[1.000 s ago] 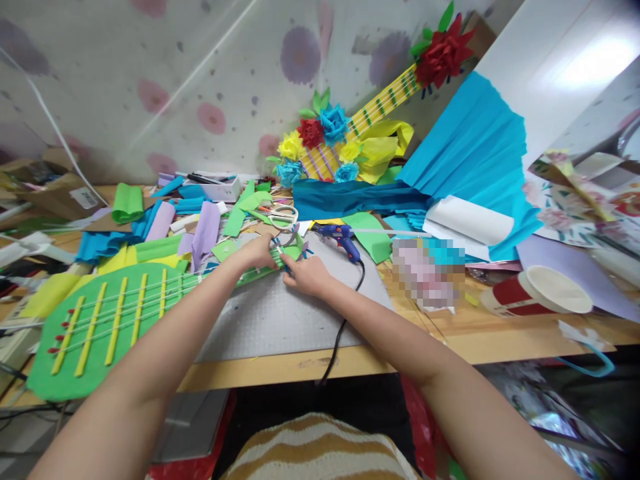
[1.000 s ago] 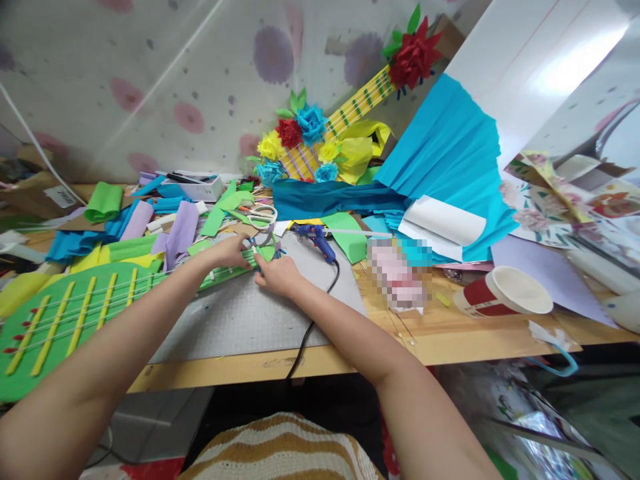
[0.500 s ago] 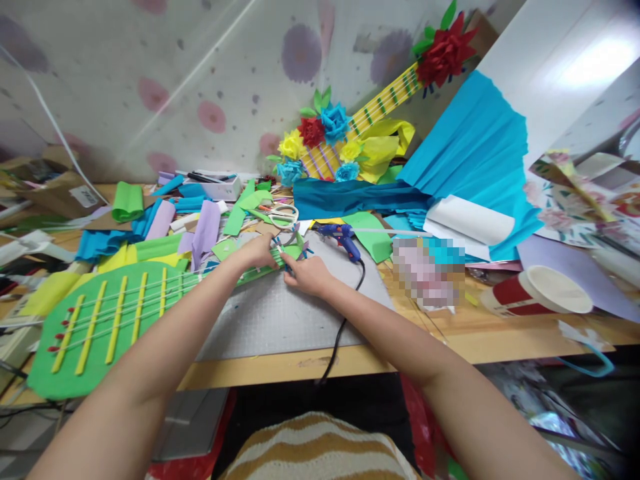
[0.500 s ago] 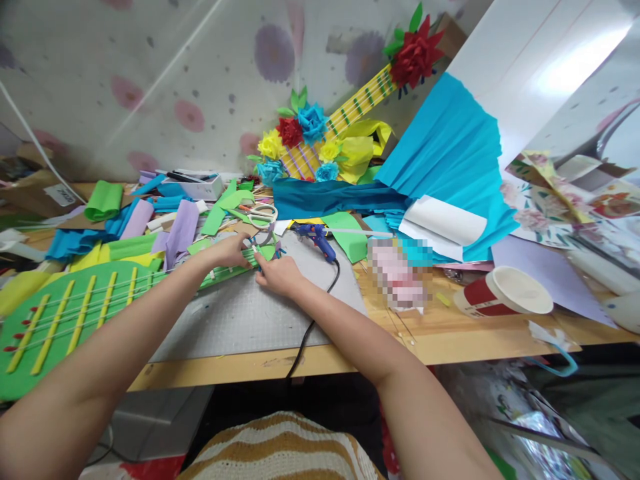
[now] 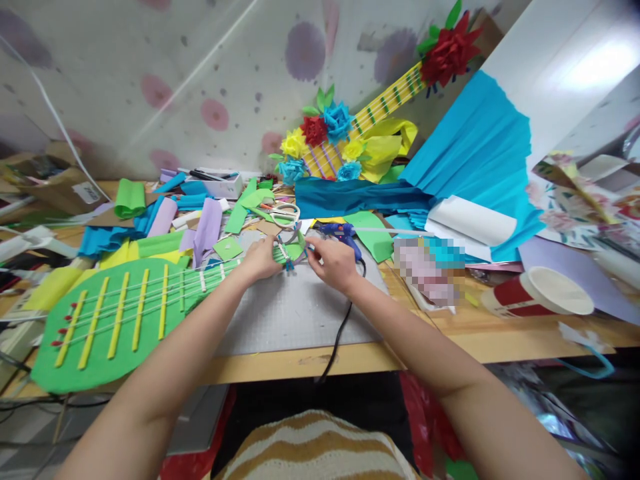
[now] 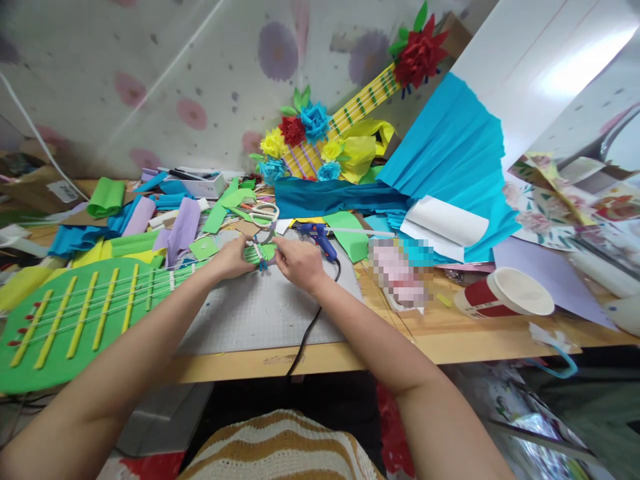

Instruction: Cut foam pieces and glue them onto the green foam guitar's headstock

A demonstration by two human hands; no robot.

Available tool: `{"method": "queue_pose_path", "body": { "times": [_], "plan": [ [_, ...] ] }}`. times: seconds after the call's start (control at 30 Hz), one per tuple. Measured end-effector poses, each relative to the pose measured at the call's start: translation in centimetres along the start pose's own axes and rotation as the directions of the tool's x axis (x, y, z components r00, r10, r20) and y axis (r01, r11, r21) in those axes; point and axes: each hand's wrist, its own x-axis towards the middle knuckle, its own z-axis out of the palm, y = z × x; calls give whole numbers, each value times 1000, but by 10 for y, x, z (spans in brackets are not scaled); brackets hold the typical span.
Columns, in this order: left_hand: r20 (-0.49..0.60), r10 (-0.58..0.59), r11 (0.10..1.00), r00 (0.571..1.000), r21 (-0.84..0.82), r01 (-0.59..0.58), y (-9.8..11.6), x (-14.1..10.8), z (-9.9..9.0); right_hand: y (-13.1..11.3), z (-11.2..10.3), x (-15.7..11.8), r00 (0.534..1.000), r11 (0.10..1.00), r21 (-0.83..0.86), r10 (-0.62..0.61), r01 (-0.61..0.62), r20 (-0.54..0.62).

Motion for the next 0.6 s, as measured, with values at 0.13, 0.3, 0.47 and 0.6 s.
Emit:
{"method": "queue_pose_path", "body": {
  "times": [0.13, 0.3, 0.47, 0.6],
  "plan": [
    [-59, -25, 999, 998, -37, 23, 3, -4, 8, 4, -7, 4, 998, 1000, 7, 4, -3, -60],
    [-94, -50, 997, 994, -59, 44, 5, -5, 11, 4, -3, 0, 999, 1000, 13, 15, -15, -40],
    [-87, -77, 994, 993, -82, 70, 1, 0, 12, 9, 5, -6, 999, 999, 21, 36, -37, 9],
    [-86, -72, 994, 994, -92, 64, -2, 3, 13, 13, 10, -12, 998, 998, 13, 56, -56, 10]
  ]
}}
